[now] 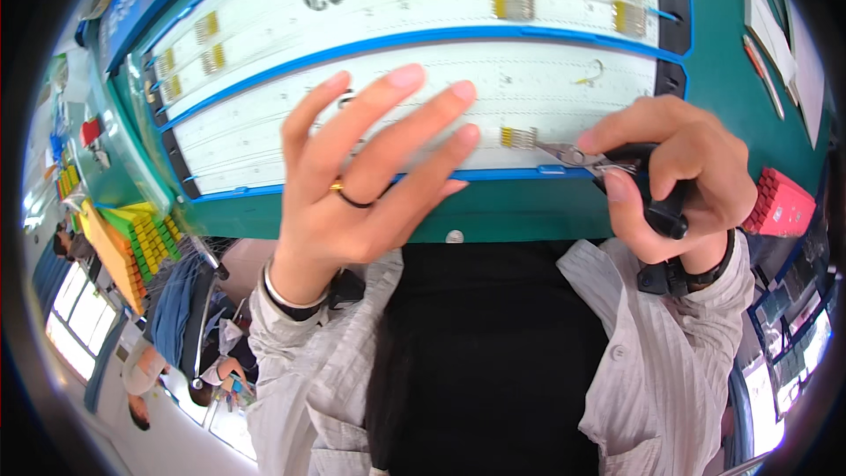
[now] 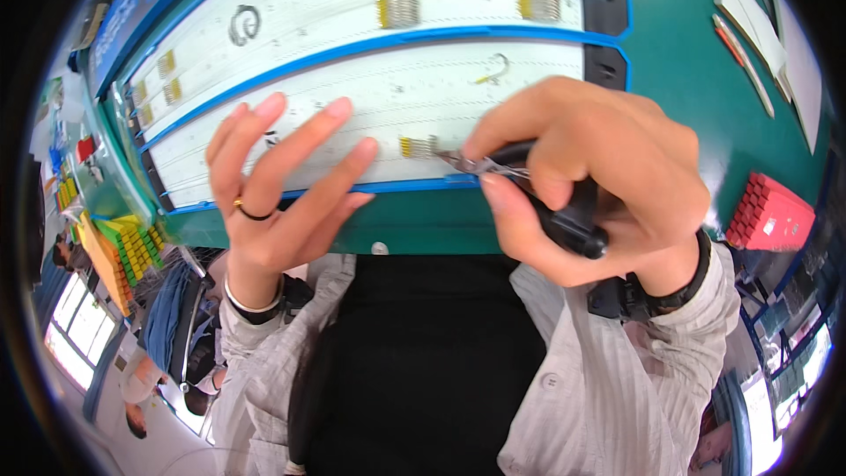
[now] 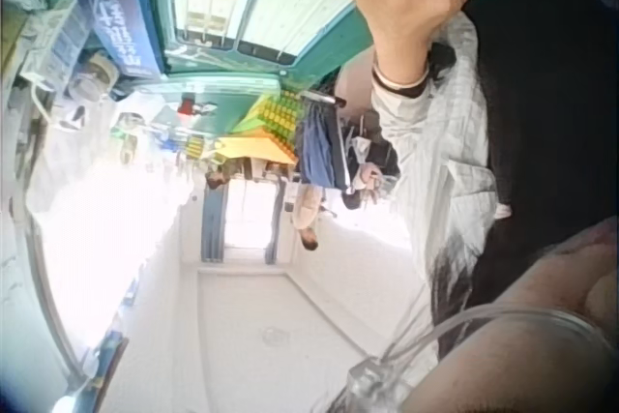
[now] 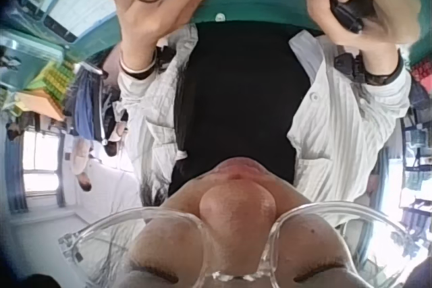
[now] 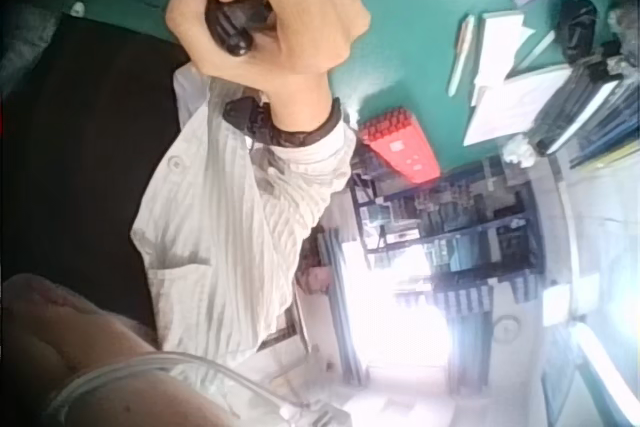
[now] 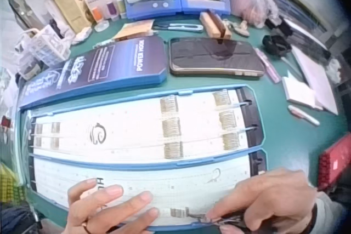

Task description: The recorder uses wire cutters to trim excess wire or adjust components on LED circuit boards.

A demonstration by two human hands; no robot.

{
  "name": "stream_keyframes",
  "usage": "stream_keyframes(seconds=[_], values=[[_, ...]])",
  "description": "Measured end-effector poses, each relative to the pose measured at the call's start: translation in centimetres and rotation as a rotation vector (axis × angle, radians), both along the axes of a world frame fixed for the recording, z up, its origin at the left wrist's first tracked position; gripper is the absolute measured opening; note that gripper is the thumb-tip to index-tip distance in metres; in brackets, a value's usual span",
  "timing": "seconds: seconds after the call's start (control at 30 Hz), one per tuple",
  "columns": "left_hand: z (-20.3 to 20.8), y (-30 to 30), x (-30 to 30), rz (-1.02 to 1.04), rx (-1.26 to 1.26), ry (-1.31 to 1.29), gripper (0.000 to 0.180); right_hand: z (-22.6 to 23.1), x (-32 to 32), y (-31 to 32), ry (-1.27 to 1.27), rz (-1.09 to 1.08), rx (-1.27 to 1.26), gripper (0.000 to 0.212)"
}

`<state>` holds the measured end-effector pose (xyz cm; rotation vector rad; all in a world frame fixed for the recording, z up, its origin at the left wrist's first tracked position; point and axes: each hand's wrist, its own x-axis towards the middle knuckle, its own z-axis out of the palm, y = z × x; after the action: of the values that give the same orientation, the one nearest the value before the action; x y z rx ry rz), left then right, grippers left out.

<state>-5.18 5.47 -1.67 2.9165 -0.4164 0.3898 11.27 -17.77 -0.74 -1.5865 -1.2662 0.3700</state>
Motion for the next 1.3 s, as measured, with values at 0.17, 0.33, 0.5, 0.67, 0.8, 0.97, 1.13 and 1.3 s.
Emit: stream_keyframes(seconds=[0.17, 0.33, 0.5, 0.67, 0.8, 0.97, 1.13, 1.3], values=[[-1.5, 0.4, -1.1, 0.044, -0.257, 0.026, 0.037, -0.7, -0.5, 0.6, -0.003, -0.109, -0.131, 0.031], [-3.0, -1.3, 0.5, -0.011, -0.329, -0.224, 0.03, -1.4, -0.3, -3.3, 0.064, -0.18, -0.099, 0.028], [-2.6, -0.1, -0.5, -0.058, -0.336, -0.24, 0.029, 1.0, -1.3, -1.9, 0.258, -0.194, -0.281, 0.021], [-3.4, 0.0, -0.1, -0.104, -0.344, -0.288, 0.028, 1.6, -1.3, 0.3, 0.083, -0.217, 0.009, 0.023], [-3.4, -0.1, -0.1, -0.096, -0.299, -0.337, 0.026, 1.2, -1.1, 1.1, -0.006, -0.246, 0.147, 0.031], [-3.7, 0.0, 0.0, -0.137, -0.357, -0.33, 0.03, 1.4, -1.5, 0.7, 0.128, -0.31, 0.142, 0.025], [-3.0, 0.0, -0.1, -0.137, -0.349, -0.322, 0.03, -1.4, 1.6, -1.8, 0.252, -0.272, 0.209, 0.017], [-3.2, 0.0, 0.0, -0.128, -0.349, -0.357, 0.032, -2.7, 3.7, -4.6, 0.742, -0.129, 0.156, 0.05]])
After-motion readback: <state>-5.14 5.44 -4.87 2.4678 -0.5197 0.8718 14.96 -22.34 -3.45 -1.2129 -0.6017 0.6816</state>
